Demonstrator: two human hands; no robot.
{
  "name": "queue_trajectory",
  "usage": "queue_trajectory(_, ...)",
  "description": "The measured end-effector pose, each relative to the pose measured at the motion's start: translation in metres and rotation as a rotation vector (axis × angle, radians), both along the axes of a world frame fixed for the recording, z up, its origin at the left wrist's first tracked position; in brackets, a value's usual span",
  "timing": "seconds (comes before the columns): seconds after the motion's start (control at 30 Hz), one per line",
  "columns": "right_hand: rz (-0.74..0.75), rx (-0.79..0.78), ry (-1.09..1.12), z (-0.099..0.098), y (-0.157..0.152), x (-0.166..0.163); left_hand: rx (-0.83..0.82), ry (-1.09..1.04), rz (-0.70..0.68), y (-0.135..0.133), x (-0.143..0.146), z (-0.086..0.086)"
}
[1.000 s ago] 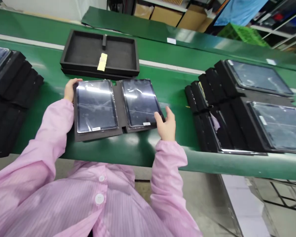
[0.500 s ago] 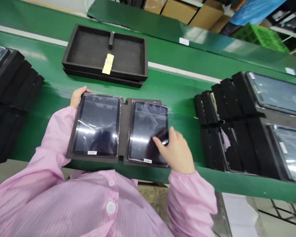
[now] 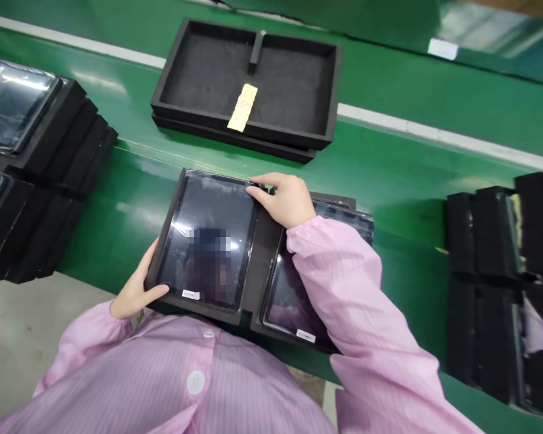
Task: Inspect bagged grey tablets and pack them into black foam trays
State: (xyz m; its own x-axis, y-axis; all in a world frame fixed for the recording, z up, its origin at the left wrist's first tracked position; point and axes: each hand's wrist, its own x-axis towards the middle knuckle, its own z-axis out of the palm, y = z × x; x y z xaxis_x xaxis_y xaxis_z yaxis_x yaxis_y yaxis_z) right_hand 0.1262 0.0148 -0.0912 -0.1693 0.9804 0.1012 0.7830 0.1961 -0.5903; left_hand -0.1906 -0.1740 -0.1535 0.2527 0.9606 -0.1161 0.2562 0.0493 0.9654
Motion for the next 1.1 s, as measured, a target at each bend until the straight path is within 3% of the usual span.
queue_trajectory(0.1,0.028,0.178,0.002,0.005,-0.014,-0.007,-0.005,-0.015,0.034,-0.005,0.004,-0.006)
queue_trajectory(0.17,0.160,0.158,0.023,0.019,-0.034,-0.017,-0.004,-0.022,0.019,-0.002,0.006,-0.008)
queue_trajectory(0.23,0.392,-0.029,0.093,0.040,-0.064,-0.028,-0.013,-0.021,-0.001,0.000,0.006,-0.007)
queue_trajectory(0.37,0.901,-0.601,0.321,0.080,-0.121,-0.027,-0.051,-0.011,-0.016,-0.001,0.005,-0.004)
queue_trajectory(0.43,0.995,-0.807,0.441,0.090,-0.134,-0.011,-0.062,0.015,-0.024,-0.001,0.004,-0.002)
queue_trajectory(0.57,0.931,-0.976,0.571,0.090,-0.133,0.034,-0.048,0.057,-0.063,0.001,0.001,0.001)
queue_trajectory(0.77,0.520,-0.852,0.605,0.081,-0.140,0.054,-0.053,0.132,-0.035,-0.001,-0.005,0.002)
queue_trajectory(0.93,0.498,-0.811,0.665,0.078,-0.122,0.054,-0.053,0.244,-0.021,0.003,-0.008,0.007)
queue_trajectory(1.0,0.432,-0.689,0.679,0.077,-0.104,0.055,-0.043,0.304,-0.024,0.007,-0.007,0.012)
queue_trajectory(1.1,0.177,-0.354,0.665,0.077,-0.078,0.044,-0.042,0.372,0.021,0.019,-0.002,0.018)
